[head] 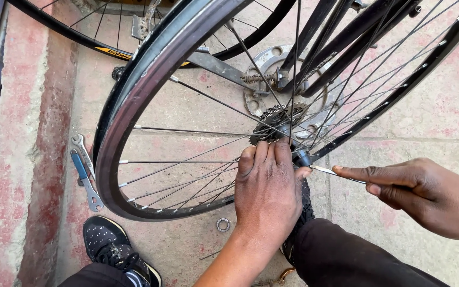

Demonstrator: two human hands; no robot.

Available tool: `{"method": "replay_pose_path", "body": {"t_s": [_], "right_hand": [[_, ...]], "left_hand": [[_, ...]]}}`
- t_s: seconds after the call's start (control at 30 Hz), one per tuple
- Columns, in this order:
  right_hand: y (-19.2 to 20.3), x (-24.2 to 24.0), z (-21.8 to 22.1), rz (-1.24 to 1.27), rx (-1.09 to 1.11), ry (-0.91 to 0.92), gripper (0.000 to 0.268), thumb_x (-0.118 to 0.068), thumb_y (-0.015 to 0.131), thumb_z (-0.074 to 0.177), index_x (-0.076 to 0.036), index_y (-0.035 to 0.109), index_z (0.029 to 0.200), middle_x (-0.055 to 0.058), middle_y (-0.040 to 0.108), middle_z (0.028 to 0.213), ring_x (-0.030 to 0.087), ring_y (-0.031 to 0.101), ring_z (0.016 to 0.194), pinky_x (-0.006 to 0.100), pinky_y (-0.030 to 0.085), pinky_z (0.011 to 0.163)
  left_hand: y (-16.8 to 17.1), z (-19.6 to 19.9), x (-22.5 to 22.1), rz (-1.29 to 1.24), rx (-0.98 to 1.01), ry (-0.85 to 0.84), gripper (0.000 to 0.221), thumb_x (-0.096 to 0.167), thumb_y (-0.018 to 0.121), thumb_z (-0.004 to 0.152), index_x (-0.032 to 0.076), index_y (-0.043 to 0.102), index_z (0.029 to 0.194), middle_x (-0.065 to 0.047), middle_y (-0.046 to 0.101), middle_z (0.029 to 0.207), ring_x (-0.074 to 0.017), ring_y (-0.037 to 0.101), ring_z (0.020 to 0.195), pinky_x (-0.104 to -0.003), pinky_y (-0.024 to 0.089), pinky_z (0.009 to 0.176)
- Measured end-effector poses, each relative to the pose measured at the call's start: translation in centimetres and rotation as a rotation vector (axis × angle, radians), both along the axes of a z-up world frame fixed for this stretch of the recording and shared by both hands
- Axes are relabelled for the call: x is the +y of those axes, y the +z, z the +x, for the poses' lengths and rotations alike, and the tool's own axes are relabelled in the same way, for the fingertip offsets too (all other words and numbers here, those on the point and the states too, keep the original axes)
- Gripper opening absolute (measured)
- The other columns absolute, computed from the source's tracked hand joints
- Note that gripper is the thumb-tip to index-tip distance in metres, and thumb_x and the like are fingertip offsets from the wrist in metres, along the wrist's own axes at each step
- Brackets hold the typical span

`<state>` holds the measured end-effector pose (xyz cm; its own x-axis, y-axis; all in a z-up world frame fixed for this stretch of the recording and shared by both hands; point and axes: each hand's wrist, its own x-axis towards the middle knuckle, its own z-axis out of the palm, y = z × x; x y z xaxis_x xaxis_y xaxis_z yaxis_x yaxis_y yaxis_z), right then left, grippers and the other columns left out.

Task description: Removing a tire from a bicycle wheel rim and performing maintenance on the wheel hub using a screwdriver.

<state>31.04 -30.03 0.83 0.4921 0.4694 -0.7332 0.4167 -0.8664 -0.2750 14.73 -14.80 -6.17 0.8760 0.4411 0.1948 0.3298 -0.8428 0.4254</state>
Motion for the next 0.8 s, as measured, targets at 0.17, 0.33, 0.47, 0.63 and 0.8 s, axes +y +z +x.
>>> {"method": "replay_pose_path", "body": {"t_s": [0.17,0.33,0.47,0.63,0.8], "right_hand": [[0.1,-0.21,0.02,0.013,-0.006,0.026,0.068,0.0,0.057,0.086,-0.046,0.079,0.13,0.011,0.057,0.042,0.018,0.033,0.043,0.037,0.029,0.047],[-0.01,-0.37,0.18,0.025,-0.017,-0.024,0.064,0.0,0.058,0.086,-0.043,0.083,0.126,0.01,0.056,0.042,0.018,0.033,0.043,0.036,0.028,0.046],[0.31,0.02,0.09,-0.033,-0.025,-0.006,0.058,-0.008,0.06,0.089,-0.047,0.081,0.127,0.01,0.055,0.042,0.017,0.033,0.043,0.037,0.028,0.048],[0.6,0.45,-0.09,-0.088,-0.078,0.087,0.065,-0.007,0.057,0.087,-0.054,0.074,0.129,0.009,0.063,0.042,0.017,0.039,0.041,0.035,0.034,0.048],[0.6,0.34,0.0,-0.073,-0.069,0.061,0.061,-0.01,0.058,0.088,-0.052,0.076,0.129,0.009,0.06,0.042,0.017,0.037,0.042,0.036,0.032,0.048]], "left_hand": [[0.0,0.16,-0.23,0.051,-0.023,0.024,0.037,0.027,0.059,0.093,-0.004,0.056,0.115,-0.008,0.057,0.084,-0.0204,0.047,0.082,-0.039,0.024,0.09],[-0.05,0.44,-0.23,-0.006,-0.027,0.049,0.039,0.027,0.06,0.092,-0.003,0.056,0.116,-0.009,0.059,0.084,-0.0209,0.048,0.082,-0.038,0.024,0.09],[-0.15,0.41,-0.35,-0.001,-0.028,0.047,0.039,0.026,0.059,0.092,-0.003,0.055,0.119,-0.009,0.06,0.086,-0.0211,0.048,0.084,-0.039,0.023,0.091],[-0.18,0.49,-0.43,0.002,-0.037,0.06,0.036,0.024,0.058,0.092,-0.002,0.056,0.116,-0.008,0.058,0.084,-0.021,0.047,0.081,-0.038,0.023,0.09],[-0.25,0.54,-0.5,0.011,-0.037,0.063,0.034,0.025,0.059,0.092,-0.001,0.055,0.113,-0.009,0.056,0.085,-0.0214,0.047,0.082,-0.039,0.022,0.092]]}}
